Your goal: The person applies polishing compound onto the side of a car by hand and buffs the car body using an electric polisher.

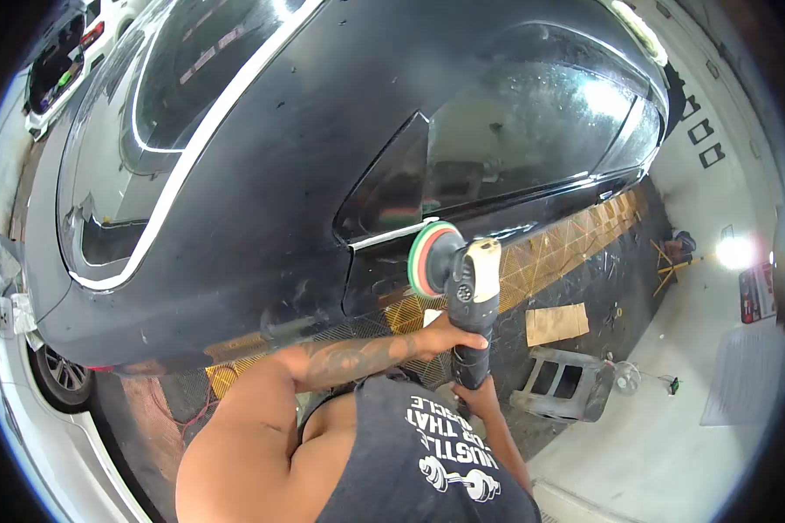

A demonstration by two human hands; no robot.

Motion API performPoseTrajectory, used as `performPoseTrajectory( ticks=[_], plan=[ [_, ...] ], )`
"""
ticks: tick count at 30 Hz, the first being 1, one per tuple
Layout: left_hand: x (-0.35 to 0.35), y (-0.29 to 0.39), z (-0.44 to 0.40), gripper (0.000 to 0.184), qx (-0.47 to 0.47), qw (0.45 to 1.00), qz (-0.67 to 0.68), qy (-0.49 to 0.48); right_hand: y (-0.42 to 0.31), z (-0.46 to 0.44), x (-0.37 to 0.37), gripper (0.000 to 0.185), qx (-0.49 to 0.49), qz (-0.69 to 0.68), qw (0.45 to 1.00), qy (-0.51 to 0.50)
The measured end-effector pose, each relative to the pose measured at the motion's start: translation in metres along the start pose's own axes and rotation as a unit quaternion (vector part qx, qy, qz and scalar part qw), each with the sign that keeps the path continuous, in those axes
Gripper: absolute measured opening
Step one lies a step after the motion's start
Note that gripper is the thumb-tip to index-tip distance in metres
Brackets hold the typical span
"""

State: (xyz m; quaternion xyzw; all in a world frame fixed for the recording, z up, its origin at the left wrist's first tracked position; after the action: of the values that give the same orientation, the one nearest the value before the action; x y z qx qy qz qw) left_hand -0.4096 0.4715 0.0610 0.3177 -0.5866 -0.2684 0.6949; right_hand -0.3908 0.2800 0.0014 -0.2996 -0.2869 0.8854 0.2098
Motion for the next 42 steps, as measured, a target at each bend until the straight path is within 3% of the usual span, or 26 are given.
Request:
performPoseTrajectory(
  ticks=[5, 7, 9, 12, 14, 17, 19, 22, 25, 28, 29, 32, 33, 35, 38, 39, 40, 42],
  plan=[
    [-0.012, -0.001, -0.004, 0.066, -0.053, 0.996, -0.068, 0.004, 0.002, -0.008, 0.039, 0.041, -0.008, -0.105, 0.994, 0.005],
    [-0.022, -0.022, 0.006, 0.076, -0.06, 0.994, -0.086, -0.03, -0.003, -0.01, 0.059, 0.047, -0.076, -0.125, 0.987, -0.059],
    [-0.034, -0.019, 0.024, 0.079, 0.01, 0.999, -0.042, 0.011, 0.01, -0.019, 0.071, 0.067, -0.117, -0.074, 0.988, -0.073],
    [-0.036, -0.007, 0.044, 0.08, -0.023, 0.994, -0.1, 0.021, 0.039, -0.043, 0.092, 0.074, -0.13, -0.14, 0.973, -0.128],
    [-0.034, -0.01, 0.036, 0.08, -0.047, 0.995, -0.091, 0.009, 0.049, -0.046, 0.094, 0.079, -0.125, -0.084, 0.979, -0.137],
    [-0.033, -0.027, 0.003, 0.069, -0.023, 0.997, -0.061, -0.039, 0.032, -0.034, 0.081, 0.074, -0.086, -0.14, 0.981, -0.101],
    [-0.036, -0.047, -0.019, 0.064, -0.083, 0.989, -0.084, -0.085, 0.055, -0.048, 0.081, 0.065, -0.062, -0.146, 0.984, -0.081],
    [-0.031, -0.039, -0.025, 0.068, -0.088, 0.989, -0.104, -0.054, 0.083, -0.073, 0.078, 0.056, -0.067, -0.164, 0.984, -0.006],
    [-0.037, -0.039, -0.015, 0.075, -0.044, 0.994, -0.097, -0.03, 0.014, -0.023, 0.07, 0.063, -0.01, -0.127, 0.992, 0.014],
    [-0.047, -0.033, 0.02, 0.083, -0.029, 0.995, -0.095, -0.018, 0.036, -0.039, 0.091, 0.066, -0.085, -0.104, 0.99, -0.043],
    [-0.048, -0.026, 0.033, 0.085, -0.015, 0.996, -0.084, -0.015, 0.034, -0.039, 0.092, 0.066, -0.085, -0.107, 0.99, -0.04],
    [-0.069, -0.026, 0.07, 0.084, 0.046, 0.975, -0.216, 0.0, 0.045, -0.04, 0.116, 0.07, -0.086, -0.029, 0.99, -0.109],
    [-0.064, -0.021, 0.084, 0.083, -0.005, 0.981, -0.192, 0.028, 0.037, -0.032, 0.113, 0.07, -0.082, -0.032, 0.99, -0.108],
    [-0.07, -0.029, 0.093, 0.082, 0.008, 0.975, -0.217, 0.046, 0.023, -0.018, 0.113, 0.066, -0.06, 0.002, 0.988, -0.14],
    [-0.068, -0.043, 0.076, 0.08, -0.023, 0.977, -0.212, 0.022, 0.06, -0.04, 0.119, 0.062, -0.076, -0.068, 0.988, -0.119],
    [-0.057, -0.041, 0.067, 0.077, -0.041, 0.989, -0.144, 0.016, 0.073, -0.046, 0.116, 0.063, -0.08, -0.117, 0.985, -0.101],
    [-0.052, -0.046, 0.054, 0.076, -0.031, 0.995, -0.099, 0.01, 0.096, -0.053, 0.104, 0.068, -0.037, -0.01, 0.998, -0.04],
    [-0.048, -0.063, 0.026, 0.074, -0.034, 0.997, -0.066, -0.011, 0.095, -0.052, 0.09, 0.074, 0.004, -0.055, 0.996, -0.069]
  ],
)
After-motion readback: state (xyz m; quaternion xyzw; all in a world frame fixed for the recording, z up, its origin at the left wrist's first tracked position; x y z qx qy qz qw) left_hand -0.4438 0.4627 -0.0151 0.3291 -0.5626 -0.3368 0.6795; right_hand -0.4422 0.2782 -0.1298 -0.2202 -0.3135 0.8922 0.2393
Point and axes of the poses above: each hand's wrist, its own z-axis away from the middle knuckle, its own x-axis out of the palm, y = z × x, the point moved 9 cm from there along -z, towards the middle knuckle, and after that the axes turned 8 degrees about x, right-handed, at the moved point
